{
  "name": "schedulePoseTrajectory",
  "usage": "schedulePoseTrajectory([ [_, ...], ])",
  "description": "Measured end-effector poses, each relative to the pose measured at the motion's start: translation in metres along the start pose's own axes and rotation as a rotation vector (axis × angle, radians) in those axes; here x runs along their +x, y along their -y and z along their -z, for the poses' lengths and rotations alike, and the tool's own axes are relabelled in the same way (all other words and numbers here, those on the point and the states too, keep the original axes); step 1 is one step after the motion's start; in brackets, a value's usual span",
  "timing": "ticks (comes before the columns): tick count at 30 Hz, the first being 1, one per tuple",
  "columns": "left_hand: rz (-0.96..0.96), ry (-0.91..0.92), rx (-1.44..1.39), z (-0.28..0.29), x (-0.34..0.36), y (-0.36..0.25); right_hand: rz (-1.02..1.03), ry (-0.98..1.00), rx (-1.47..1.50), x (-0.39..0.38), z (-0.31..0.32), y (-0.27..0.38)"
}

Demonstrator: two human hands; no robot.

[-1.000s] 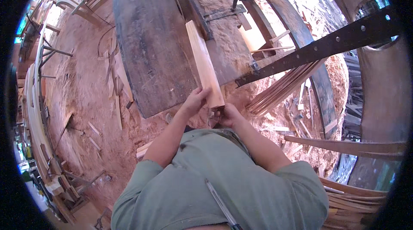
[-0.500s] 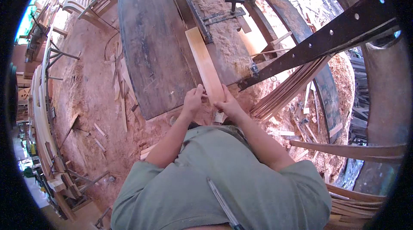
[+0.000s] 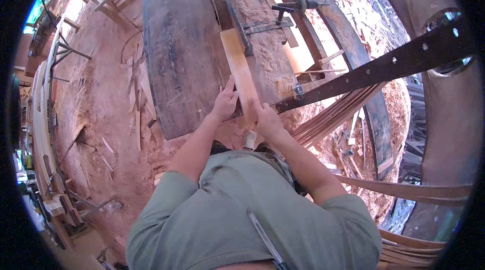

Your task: The person uses a table saw to cut various rectangular wood pieces. They guide each piece through the blade and stack the resulting smaller pieces on a nearby workbench.

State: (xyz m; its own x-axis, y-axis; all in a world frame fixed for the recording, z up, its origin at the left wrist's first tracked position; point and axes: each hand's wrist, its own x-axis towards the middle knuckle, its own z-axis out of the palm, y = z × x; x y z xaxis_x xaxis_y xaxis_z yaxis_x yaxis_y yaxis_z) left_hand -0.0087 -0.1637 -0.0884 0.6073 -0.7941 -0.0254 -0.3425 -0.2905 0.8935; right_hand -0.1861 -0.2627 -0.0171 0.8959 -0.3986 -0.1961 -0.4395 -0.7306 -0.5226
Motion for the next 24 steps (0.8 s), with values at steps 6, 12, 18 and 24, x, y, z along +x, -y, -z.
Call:
schedulePoseTrajectory([
  [6, -0.054, 0.071, 0.007, -0.004, 0.017, 0.02, -0.026, 0.067, -0.151, 0.02, 0.009, 0.002],
  [12, -0.017, 0.131, 0.012, -0.014, 0.023, 0.041, -0.114, 0.165, -0.24, 0.03, 0.012, 0.011],
  [18, -0.048, 0.107, 0.005, -0.007, 0.034, 0.036, -0.143, 0.196, -0.281, 0.046, 0.013, 0.012],
  [24, -0.109, 0.038, -0.026, 0.008, 0.045, 0.02, -0.159, 0.26, -0.324, 0.066, 0.017, 0.018],
])
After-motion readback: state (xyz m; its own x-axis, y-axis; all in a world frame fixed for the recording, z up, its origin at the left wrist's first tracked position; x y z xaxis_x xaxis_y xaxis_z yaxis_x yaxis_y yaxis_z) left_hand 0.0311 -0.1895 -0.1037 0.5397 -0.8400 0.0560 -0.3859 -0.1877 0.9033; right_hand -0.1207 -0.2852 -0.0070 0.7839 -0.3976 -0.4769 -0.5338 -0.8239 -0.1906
